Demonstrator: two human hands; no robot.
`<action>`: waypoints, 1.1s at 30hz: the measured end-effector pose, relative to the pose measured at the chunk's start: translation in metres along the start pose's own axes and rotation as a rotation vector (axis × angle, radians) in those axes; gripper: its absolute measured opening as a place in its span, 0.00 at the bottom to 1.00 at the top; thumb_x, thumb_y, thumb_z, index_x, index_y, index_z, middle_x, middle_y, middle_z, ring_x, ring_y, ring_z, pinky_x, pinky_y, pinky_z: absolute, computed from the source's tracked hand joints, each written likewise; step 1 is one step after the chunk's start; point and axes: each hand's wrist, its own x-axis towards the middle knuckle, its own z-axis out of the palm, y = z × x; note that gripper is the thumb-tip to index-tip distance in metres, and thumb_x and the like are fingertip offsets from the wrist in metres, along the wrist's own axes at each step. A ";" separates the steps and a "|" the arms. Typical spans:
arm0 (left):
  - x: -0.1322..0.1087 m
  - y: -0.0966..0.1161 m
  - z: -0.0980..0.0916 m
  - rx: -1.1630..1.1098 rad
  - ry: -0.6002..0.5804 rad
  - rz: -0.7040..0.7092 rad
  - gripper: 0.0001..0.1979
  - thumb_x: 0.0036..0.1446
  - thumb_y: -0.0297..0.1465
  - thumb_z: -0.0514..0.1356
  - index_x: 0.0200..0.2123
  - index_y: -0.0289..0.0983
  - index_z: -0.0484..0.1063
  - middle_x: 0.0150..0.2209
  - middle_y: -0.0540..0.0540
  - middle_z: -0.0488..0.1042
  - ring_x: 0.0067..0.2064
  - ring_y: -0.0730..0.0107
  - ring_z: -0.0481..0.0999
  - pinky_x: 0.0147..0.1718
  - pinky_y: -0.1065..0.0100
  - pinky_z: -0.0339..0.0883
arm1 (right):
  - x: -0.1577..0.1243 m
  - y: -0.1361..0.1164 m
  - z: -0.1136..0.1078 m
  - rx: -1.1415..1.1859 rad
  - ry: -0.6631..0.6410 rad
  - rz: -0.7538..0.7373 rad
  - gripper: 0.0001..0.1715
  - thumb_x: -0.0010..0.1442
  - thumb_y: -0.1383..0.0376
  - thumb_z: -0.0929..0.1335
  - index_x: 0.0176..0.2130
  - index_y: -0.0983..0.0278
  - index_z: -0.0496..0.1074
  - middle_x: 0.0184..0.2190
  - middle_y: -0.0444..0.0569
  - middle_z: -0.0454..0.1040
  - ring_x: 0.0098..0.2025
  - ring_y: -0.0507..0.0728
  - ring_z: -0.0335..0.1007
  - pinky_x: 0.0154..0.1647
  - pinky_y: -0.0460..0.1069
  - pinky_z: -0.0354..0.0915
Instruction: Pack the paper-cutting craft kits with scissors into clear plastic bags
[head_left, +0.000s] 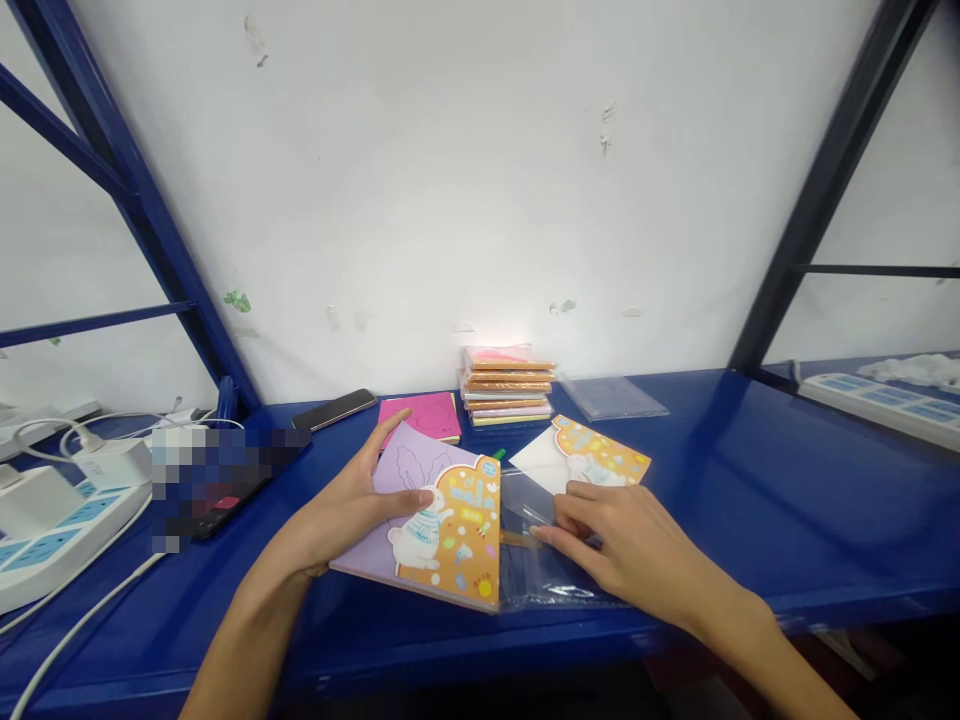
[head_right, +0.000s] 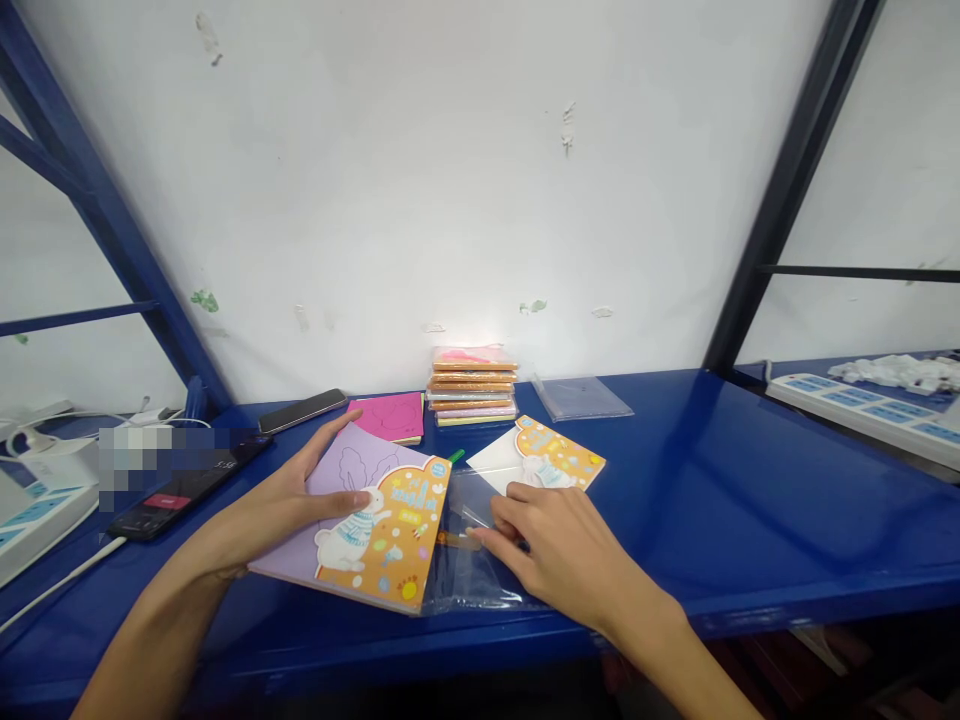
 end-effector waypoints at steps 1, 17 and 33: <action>0.000 0.000 0.000 0.001 -0.010 0.006 0.55 0.53 0.36 0.72 0.73 0.58 0.40 0.45 0.48 0.82 0.36 0.56 0.86 0.33 0.63 0.80 | 0.000 0.000 0.000 0.013 -0.016 0.003 0.24 0.73 0.51 0.63 0.28 0.61 0.66 0.28 0.43 0.71 0.29 0.54 0.67 0.31 0.50 0.50; 0.006 -0.005 -0.006 0.160 -0.059 -0.125 0.33 0.49 0.39 0.73 0.59 0.40 0.73 0.41 0.44 0.86 0.39 0.53 0.86 0.33 0.65 0.77 | 0.005 -0.011 -0.010 -0.007 -0.143 0.012 0.27 0.76 0.55 0.55 0.30 0.61 0.69 0.30 0.46 0.77 0.34 0.58 0.74 0.34 0.52 0.54; 0.004 -0.001 -0.008 0.114 -0.069 -0.124 0.33 0.49 0.38 0.73 0.59 0.40 0.73 0.40 0.44 0.86 0.37 0.58 0.86 0.32 0.67 0.77 | 0.031 -0.012 0.002 -0.159 -0.160 -0.037 0.26 0.75 0.54 0.58 0.32 0.61 0.72 0.30 0.49 0.80 0.34 0.61 0.77 0.31 0.51 0.51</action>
